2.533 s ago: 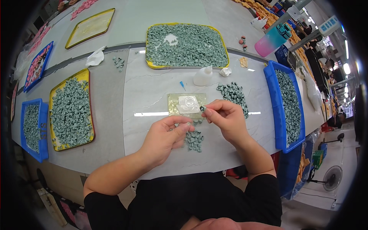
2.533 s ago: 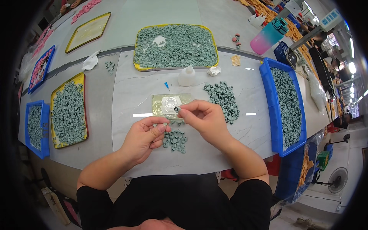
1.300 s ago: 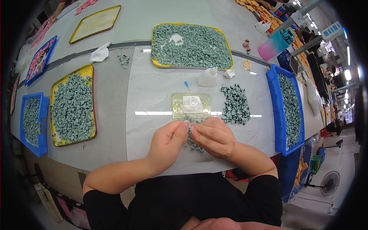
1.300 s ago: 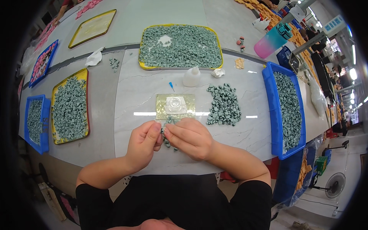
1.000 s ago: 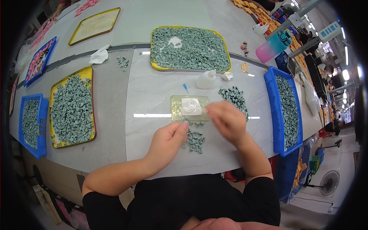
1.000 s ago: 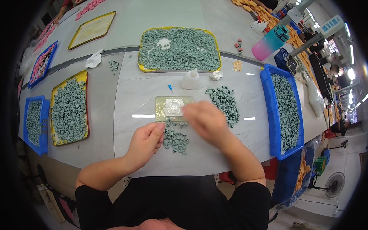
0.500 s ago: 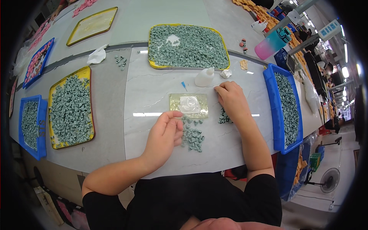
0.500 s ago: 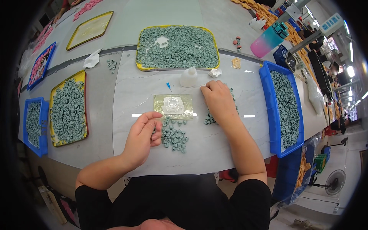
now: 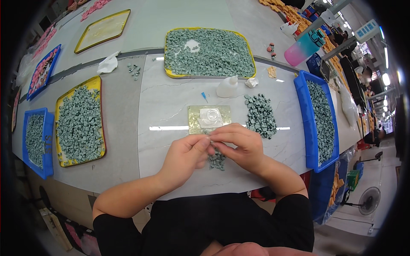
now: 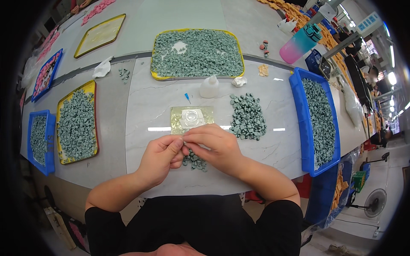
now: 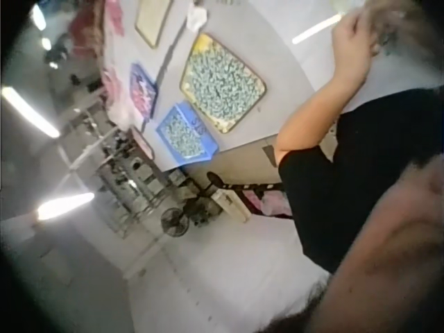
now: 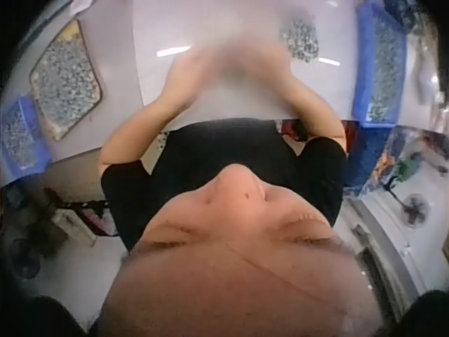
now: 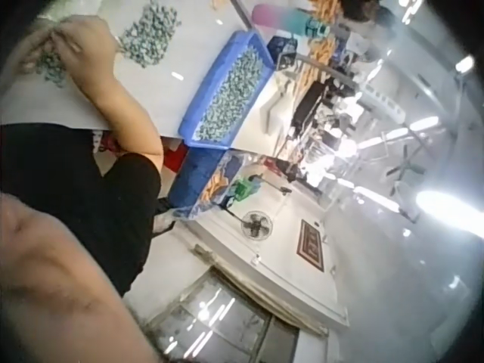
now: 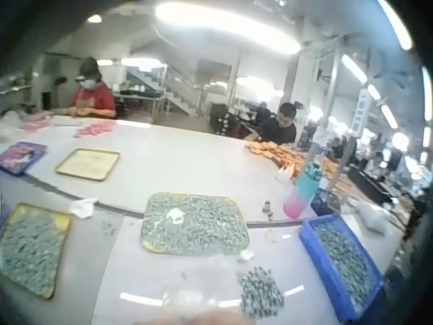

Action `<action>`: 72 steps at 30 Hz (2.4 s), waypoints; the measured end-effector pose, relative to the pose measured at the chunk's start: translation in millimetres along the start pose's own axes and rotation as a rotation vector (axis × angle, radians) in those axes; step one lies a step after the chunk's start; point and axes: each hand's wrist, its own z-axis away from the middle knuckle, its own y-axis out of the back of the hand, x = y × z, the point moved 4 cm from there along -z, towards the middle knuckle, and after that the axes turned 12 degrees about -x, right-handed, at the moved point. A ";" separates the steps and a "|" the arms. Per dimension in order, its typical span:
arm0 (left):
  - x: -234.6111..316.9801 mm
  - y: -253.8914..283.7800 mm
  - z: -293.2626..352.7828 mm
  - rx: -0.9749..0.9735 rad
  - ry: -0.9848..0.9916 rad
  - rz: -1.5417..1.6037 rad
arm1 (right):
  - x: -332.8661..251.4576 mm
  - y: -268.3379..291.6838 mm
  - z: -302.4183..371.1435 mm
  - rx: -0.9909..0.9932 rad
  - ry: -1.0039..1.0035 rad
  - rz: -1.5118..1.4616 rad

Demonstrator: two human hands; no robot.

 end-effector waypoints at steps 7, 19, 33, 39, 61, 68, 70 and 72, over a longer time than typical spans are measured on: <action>4.7 4.5 0.0 0.129 -0.045 -0.044 | -10.0 1.1 -2.7 0.023 0.141 0.200; 7.5 -0.3 2.4 0.140 -0.063 -0.166 | 4.5 10.3 -1.8 -0.033 0.241 0.501; 14.4 6.6 2.4 0.212 -0.031 -0.136 | 13.8 6.8 -11.0 -0.090 0.240 0.708; 12.3 8.4 3.8 0.170 -0.066 -0.055 | 19.5 3.4 -8.2 0.041 0.119 0.423; 11.4 -0.4 5.9 0.030 0.056 0.031 | -7.0 -10.0 -4.7 0.059 0.168 0.145; 9.9 -3.8 8.0 0.024 0.041 0.071 | -14.5 -12.5 -4.9 0.021 0.328 0.279; 8.0 -4.6 8.9 0.025 -0.003 0.026 | -17.1 -14.2 -4.1 0.048 0.385 0.314; 7.4 -3.5 9.1 0.023 -0.048 -0.020 | -15.7 -15.8 -5.0 0.074 0.345 0.232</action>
